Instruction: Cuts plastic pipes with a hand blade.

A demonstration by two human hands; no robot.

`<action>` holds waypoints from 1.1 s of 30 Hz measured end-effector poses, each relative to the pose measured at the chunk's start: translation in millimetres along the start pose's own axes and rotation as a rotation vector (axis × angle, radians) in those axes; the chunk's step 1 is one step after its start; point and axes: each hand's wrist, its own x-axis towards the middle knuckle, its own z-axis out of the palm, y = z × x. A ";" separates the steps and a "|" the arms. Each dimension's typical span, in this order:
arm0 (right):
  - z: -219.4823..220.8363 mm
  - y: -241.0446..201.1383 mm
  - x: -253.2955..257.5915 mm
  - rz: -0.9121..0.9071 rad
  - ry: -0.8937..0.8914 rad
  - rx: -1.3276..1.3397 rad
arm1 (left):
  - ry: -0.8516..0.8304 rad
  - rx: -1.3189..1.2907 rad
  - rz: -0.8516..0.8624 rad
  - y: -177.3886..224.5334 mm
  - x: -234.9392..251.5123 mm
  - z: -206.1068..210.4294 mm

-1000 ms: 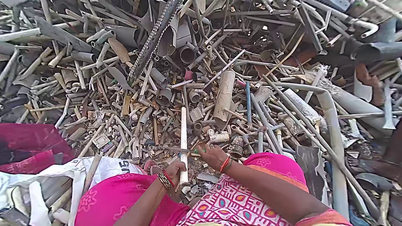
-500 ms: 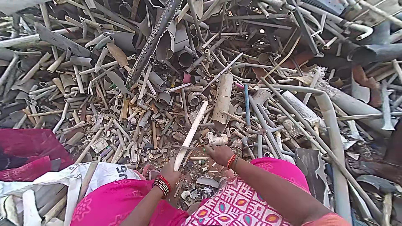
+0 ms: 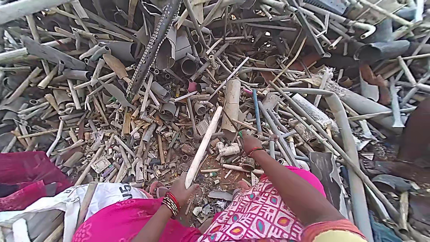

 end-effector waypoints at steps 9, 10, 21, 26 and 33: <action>-9.3 25.4 -4.5 0.193 0.224 0.488 | 0.149 0.154 0.050 1.0 -6.0 -8.9; -14.9 33.7 -3.5 0.151 0.329 0.590 | 0.136 0.175 0.025 2.3 -6.2 -9.9; 3.8 -20.0 -40.5 -0.224 -0.147 0.021 | 0.149 0.277 -0.110 3.9 2.5 -7.9; -6.7 9.0 -4.1 0.115 0.002 0.221 | 0.213 0.196 -0.116 6.6 -0.1 2.0; 3.8 -4.9 -20.1 0.021 -0.079 0.073 | 0.151 0.162 -0.255 -2.5 17.8 0.1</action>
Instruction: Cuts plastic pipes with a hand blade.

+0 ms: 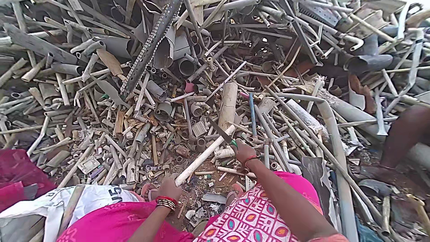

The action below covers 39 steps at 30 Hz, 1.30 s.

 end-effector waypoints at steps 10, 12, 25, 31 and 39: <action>-3.7 -11.0 -3.7 0.097 0.024 -0.008 | 0.419 0.078 0.205 -7.9 -1.2 0.7; -7.4 -9.9 -4.6 0.130 0.021 -0.018 | 0.540 0.077 0.274 -11.0 -0.7 1.6; 23.7 -15.6 -25.5 -0.471 -0.125 -0.251 | -0.312 -0.830 0.235 -11.3 5.7 6.5; 3.6 -5.0 12.6 0.026 0.063 -0.040 | -0.594 -0.829 0.313 -14.4 -1.6 3.0; 12.1 -5.5 12.7 -0.178 0.019 -0.023 | -0.726 -1.038 0.339 -25.2 -2.0 6.4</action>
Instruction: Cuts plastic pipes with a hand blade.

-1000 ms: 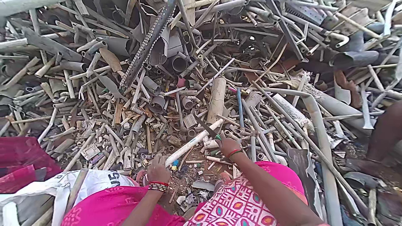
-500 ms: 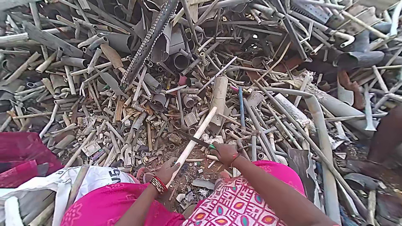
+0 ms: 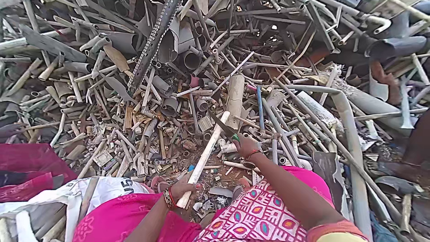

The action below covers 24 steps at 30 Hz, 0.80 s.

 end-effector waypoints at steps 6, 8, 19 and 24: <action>17.6 -8.0 -26.7 -0.422 -0.139 -0.217 | 0.074 -0.209 -0.037 -4.5 3.2 -1.8; 13.1 -7.7 -16.1 -0.233 -0.079 -0.135 | 0.079 -0.265 -0.043 -3.8 1.2 -1.1; -6.4 -1.3 -4.9 0.073 0.025 -0.095 | 0.049 -0.086 -0.023 1.6 -9.4 13.8; 15.5 -6.3 -26.5 -0.375 -0.177 -0.316 | 0.164 -0.123 -0.099 2.2 -5.3 16.2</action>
